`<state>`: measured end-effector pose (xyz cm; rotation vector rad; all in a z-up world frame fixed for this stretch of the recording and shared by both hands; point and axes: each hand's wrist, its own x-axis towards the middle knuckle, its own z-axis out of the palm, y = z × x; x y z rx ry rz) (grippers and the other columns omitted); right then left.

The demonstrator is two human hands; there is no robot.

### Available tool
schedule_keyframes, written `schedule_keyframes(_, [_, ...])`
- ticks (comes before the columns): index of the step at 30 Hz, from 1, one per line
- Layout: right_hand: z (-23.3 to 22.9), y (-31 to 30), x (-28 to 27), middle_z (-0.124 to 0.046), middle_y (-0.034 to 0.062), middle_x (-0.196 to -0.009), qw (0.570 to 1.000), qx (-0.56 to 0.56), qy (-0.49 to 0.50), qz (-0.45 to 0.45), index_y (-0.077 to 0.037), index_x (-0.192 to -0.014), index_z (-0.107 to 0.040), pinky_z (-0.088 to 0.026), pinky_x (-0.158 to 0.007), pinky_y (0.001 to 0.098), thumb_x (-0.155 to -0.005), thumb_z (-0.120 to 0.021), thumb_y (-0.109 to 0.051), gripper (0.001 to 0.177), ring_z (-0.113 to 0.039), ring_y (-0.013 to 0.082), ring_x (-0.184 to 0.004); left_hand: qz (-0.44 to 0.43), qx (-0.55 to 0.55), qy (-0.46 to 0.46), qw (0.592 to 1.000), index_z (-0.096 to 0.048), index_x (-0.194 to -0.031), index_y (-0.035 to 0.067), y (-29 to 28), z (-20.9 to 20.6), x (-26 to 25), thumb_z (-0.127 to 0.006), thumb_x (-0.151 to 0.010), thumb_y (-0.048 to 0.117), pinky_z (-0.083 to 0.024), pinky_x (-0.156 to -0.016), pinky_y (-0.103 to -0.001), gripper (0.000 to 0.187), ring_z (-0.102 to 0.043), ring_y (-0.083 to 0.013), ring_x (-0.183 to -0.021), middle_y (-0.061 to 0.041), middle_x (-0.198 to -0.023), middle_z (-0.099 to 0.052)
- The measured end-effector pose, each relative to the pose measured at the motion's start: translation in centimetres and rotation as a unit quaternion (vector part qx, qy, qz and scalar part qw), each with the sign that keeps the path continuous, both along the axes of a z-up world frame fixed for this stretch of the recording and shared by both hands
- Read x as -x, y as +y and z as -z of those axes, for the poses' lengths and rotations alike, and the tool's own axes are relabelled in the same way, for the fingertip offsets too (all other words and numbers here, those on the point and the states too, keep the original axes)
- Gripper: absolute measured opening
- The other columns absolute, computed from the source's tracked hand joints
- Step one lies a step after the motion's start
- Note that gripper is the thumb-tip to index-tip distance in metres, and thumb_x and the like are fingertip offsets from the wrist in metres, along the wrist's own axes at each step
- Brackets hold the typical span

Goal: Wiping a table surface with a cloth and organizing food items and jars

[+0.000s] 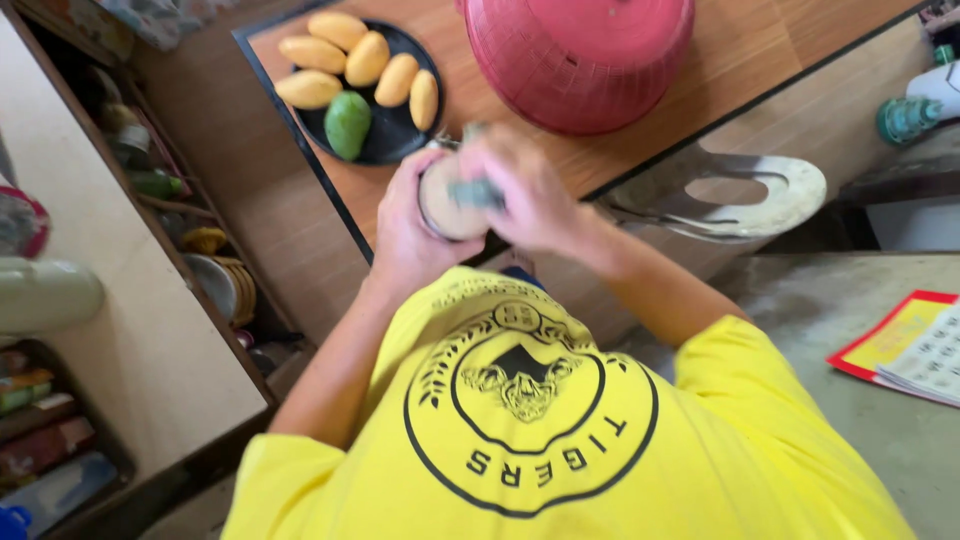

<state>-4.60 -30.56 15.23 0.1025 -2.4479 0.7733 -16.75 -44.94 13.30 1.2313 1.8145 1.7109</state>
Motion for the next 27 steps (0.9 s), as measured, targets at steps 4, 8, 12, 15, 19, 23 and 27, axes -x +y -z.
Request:
schedule_keyframes(4, [-1.9, -2.0, 1.5, -0.060, 0.0110, -0.101, 0.999, 0.000, 0.029, 0.024, -0.008, -0.105, -0.061, -0.053, -0.089, 0.0461, -0.088, -0.072, -0.025, 0.026, -0.064, 0.0351, -0.097, 0.024, -0.050, 0.052, 0.997, -0.051, -0.133, 0.008, 0.8, 2.5, -0.3, -0.097, -0.052, 0.032, -0.045, -0.111, -0.050, 0.096, -0.061, -0.0409, -0.121, -0.019, -0.127, -0.061])
schedule_keyframes(8, [0.8, -3.3, -0.4, -0.064, 0.0073, -0.104, 0.999, -0.019, 0.017, -0.021, -0.013, -0.101, -0.065, -0.052, -0.088, 0.0415, -0.088, -0.080, -0.029, 0.025, -0.063, 0.0292, -0.096, 0.022, -0.032, 0.036, 0.999, -0.052, -0.138, 0.007, 0.6, 0.6, 0.7, -0.091, -0.061, 0.031, -0.044, -0.112, -0.050, 0.090, -0.061, -0.0377, -0.122, -0.015, -0.131, -0.063])
schedule_keyframes(12, [-0.7, 1.3, -0.5, -0.062, 0.0149, -0.102, 0.999, -0.002, 0.010, 0.031, -0.005, -0.102, -0.059, -0.051, -0.085, 0.0474, -0.090, -0.073, -0.010, 0.020, -0.063, 0.0393, -0.095, 0.039, -0.010, 0.038, 0.998, -0.053, -0.134, 0.010, 0.2, -0.6, 0.0, -0.094, -0.048, 0.018, -0.044, -0.111, -0.051, 0.096, -0.061, -0.0402, -0.121, -0.016, -0.127, -0.064])
schedule_keyframes(15, [-0.9, -0.4, 0.7, -0.063, 0.0088, -0.106, 0.998, 0.018, 0.038, 0.035, -0.008, -0.103, -0.062, -0.052, -0.088, 0.0427, -0.087, -0.079, -0.025, 0.029, -0.064, 0.0322, -0.097, 0.047, -0.017, 0.018, 0.999, -0.053, -0.130, 0.012, 1.0, 0.5, -1.6, -0.098, -0.043, 0.024, -0.047, -0.107, -0.051, 0.098, -0.065, -0.0378, -0.115, -0.014, -0.121, -0.065])
schedule_keyframes(19, [-3.4, -0.1, -0.5, -0.061, 0.0126, -0.100, 0.999, 0.033, 0.022, -0.021, -0.007, -0.097, -0.064, -0.050, -0.086, 0.0450, -0.089, -0.072, -0.027, 0.023, -0.063, 0.0355, -0.095, 0.044, -0.056, -0.029, 0.997, -0.054, -0.135, 0.012, 1.0, -0.4, 0.8, -0.097, -0.050, 0.019, -0.047, -0.107, -0.048, 0.096, -0.067, -0.0327, -0.116, -0.013, -0.122, -0.067])
schedule_keyframes(23, [0.6, 1.6, 0.3, -0.059, 0.0090, -0.113, 0.901, 0.429, 0.057, 0.021, -0.005, -0.109, -0.055, -0.043, -0.098, 0.0332, -0.104, -0.057, -0.023, 0.019, -0.055, 0.0188, -0.107, 0.060, -0.103, -0.112, 0.986, -0.054, -0.136, 0.012, 1.2, -0.3, 0.2, -0.099, -0.050, 0.012, -0.042, -0.113, -0.045, 0.097, -0.065, -0.0257, -0.120, -0.011, -0.126, -0.065])
schedule_keyframes(27, [-3.0, 0.2, 2.2, -0.060, 0.0173, -0.139, 0.858, 0.507, 0.055, -0.064, -0.012, -0.110, -0.053, -0.040, -0.123, 0.0427, -0.108, -0.052, -0.030, 0.018, -0.055, 0.0306, -0.138, 0.048, -0.083, -0.031, 0.995, -0.047, -0.137, 0.012, 1.4, -2.6, -0.6, -0.095, -0.063, 0.018, -0.032, -0.129, -0.046, 0.088, -0.039, -0.0350, -0.150, -0.017, -0.155, -0.034])
